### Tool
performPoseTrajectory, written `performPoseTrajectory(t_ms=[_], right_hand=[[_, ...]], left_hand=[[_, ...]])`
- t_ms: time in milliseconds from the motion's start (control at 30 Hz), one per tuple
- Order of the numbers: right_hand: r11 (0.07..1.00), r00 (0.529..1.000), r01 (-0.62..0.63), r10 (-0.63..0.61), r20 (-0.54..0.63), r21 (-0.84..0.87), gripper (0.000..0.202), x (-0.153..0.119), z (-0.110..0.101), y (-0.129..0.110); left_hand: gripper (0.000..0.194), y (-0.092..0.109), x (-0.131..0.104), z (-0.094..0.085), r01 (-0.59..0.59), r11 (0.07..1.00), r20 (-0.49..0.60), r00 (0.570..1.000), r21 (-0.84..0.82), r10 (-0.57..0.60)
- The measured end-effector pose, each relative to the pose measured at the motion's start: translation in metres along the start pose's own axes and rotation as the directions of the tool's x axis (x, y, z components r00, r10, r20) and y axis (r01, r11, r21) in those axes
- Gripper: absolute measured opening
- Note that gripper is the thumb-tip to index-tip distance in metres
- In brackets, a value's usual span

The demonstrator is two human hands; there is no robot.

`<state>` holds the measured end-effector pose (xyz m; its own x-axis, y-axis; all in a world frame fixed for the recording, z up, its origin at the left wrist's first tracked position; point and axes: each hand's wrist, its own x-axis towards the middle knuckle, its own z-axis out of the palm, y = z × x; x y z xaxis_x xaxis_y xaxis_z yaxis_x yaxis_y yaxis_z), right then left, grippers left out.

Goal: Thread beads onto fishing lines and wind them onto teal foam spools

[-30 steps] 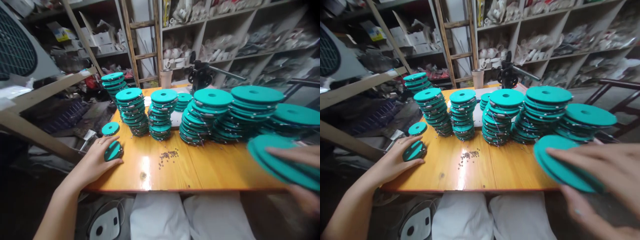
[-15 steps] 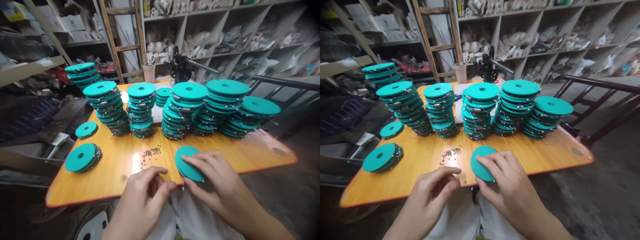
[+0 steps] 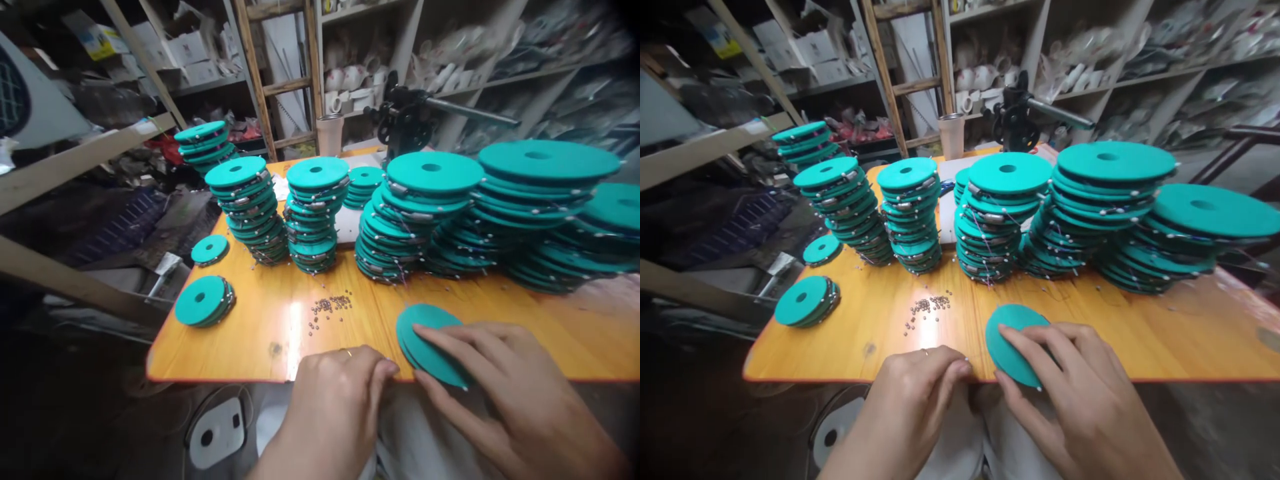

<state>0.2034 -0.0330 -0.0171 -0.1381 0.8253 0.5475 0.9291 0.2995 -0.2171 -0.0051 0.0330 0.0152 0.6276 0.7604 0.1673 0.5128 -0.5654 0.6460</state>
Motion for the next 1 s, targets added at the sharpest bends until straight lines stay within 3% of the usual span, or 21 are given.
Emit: performPoseTrajectory(t_ms=[133, 233, 400, 667, 1000], right_hand=[[0.999, 0.999, 0.04, -0.04, 0.002, 0.004, 0.031, 0.003, 0.004, -0.006], [0.98, 0.993, 0.118, -0.118, -0.012, 0.158, 0.033, 0.014, 0.005, -0.018], [0.935, 0.994, 0.086, -0.059, -0.088, 0.343, 0.019, 0.029, 0.006, -0.032], [0.915, 0.987, -0.046, 0.103, -0.124, 0.401, 0.018, 0.032, 0.006, -0.041], [0.906, 0.976, -0.068, 0.146, -0.158, 0.417, 0.014, 0.033, 0.009, -0.044]], left_hand=[[0.03, 0.0, 0.0, 0.003, -0.079, 0.988, -0.073, 0.993, 0.135, 0.089], [0.027, 0.002, 0.001, 0.007, -0.107, 0.983, -0.114, 0.986, 0.151, 0.125], [0.027, -0.005, -0.004, 0.004, -0.121, 0.986, -0.17, 0.976, 0.111, 0.139], [0.013, -0.027, -0.013, -0.022, 0.018, 0.998, -0.02, 1.0, 0.055, -0.017], [0.012, -0.015, -0.001, -0.01, -0.084, 0.996, 0.004, 0.996, 0.02, 0.084]])
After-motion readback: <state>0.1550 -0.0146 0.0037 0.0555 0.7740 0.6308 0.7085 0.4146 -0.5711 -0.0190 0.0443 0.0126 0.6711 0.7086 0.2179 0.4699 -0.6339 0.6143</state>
